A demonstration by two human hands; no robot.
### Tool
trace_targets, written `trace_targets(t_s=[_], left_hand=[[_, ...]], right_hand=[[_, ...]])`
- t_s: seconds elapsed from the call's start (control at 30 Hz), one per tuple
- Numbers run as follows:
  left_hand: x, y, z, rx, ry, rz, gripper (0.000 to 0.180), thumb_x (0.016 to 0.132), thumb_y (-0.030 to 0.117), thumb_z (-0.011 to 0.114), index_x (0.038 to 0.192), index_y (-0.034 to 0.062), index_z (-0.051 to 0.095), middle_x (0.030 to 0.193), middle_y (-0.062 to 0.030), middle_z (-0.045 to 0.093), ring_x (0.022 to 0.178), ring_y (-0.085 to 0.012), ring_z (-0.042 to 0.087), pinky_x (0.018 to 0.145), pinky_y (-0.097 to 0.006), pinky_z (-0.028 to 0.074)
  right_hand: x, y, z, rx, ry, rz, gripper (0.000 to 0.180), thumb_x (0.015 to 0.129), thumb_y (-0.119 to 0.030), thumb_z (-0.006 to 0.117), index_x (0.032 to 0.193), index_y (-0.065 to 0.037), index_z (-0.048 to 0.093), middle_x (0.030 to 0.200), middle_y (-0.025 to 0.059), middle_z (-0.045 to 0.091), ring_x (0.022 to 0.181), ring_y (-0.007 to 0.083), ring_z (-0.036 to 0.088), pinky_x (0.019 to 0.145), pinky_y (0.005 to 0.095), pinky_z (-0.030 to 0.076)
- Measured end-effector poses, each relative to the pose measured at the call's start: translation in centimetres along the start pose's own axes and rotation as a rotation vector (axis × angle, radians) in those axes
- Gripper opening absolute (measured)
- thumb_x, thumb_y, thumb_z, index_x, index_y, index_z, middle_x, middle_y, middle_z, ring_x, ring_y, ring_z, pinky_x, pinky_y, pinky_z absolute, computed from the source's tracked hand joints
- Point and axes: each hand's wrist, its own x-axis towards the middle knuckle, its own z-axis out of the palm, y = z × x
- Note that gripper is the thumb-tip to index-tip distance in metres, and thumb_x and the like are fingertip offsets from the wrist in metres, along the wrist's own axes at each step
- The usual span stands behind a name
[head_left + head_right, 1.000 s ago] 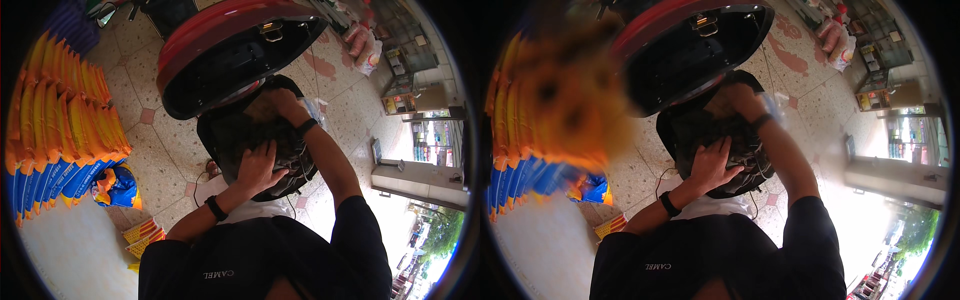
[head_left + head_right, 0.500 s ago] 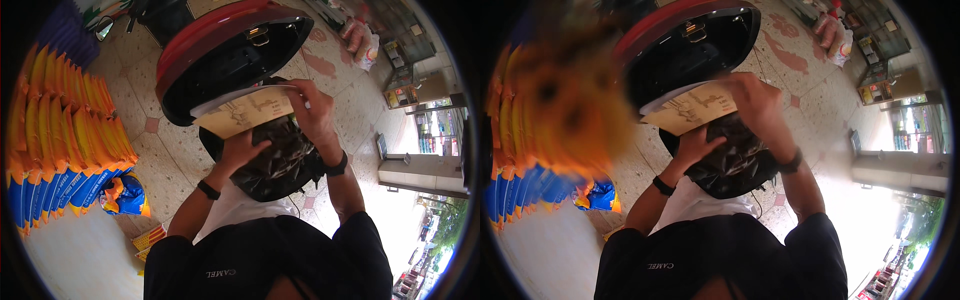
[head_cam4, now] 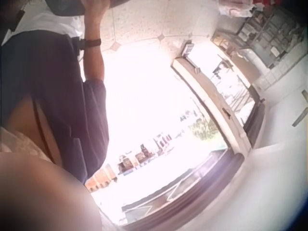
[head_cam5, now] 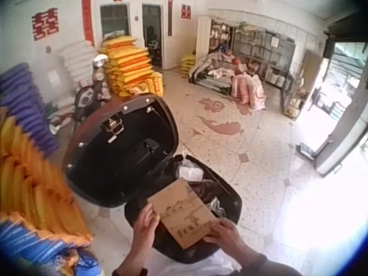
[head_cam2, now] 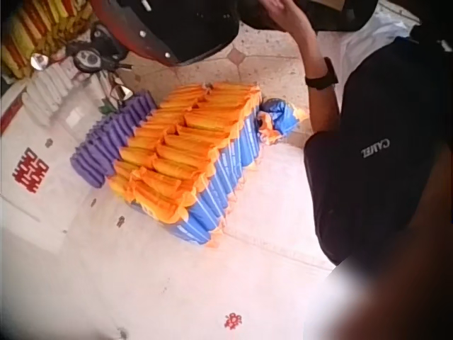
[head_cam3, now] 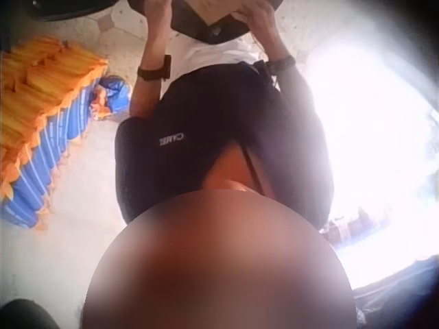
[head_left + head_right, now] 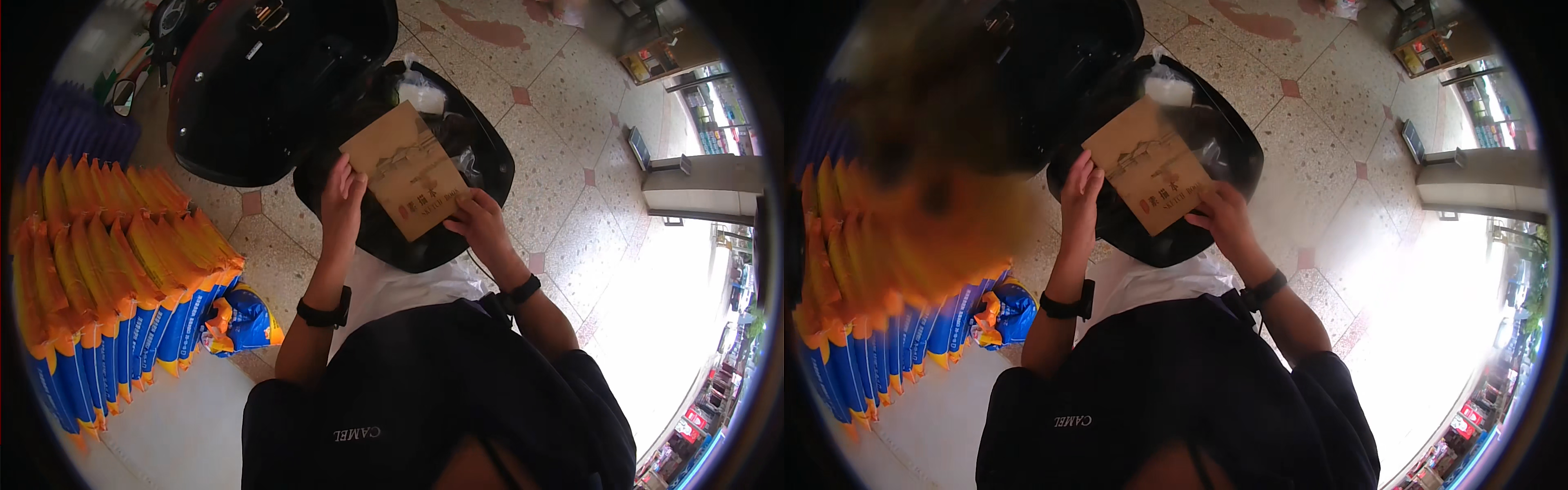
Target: The recorder unlocks a scooter's rear storage compartment, retrieves a notebook, reads through several pages of handwritten notes, and places the notebook back inside before walking into a house.
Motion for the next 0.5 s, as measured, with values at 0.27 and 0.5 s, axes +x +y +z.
trace_targets(t_s=[0.27,0.5], left_hand=[[-1.5,-2.2,0.1,0.245,-0.002,0.14,0.065,0.09,0.005,0.064,0.147,-0.0041,0.035,0.14,-0.023,0.048,0.129,-0.0242,0.049,0.105,-0.033,0.042],[-2.2,0.5,5.8,0.524,0.105,0.172,0.088,0.081,0.035,0.079,0.146,-0.0041,0.034,0.142,-0.0202,0.041,0.13,-0.0263,0.045,0.105,-0.037,0.04]], right_hand=[[1.2,-0.5,-2.5,-0.168,-0.234,-0.008,0.036,0.101,-0.022,0.053,0.123,0.005,0.057,0.108,0.0121,0.066,0.095,0.0196,0.069,0.072,0.028,0.059],[0.2,-0.7,-2.1,-0.461,-0.298,-0.255,0.024,0.09,-0.012,0.066,0.105,0.006,0.065,0.087,0.0118,0.07,0.074,0.0153,0.07,0.058,0.0267,0.059]])
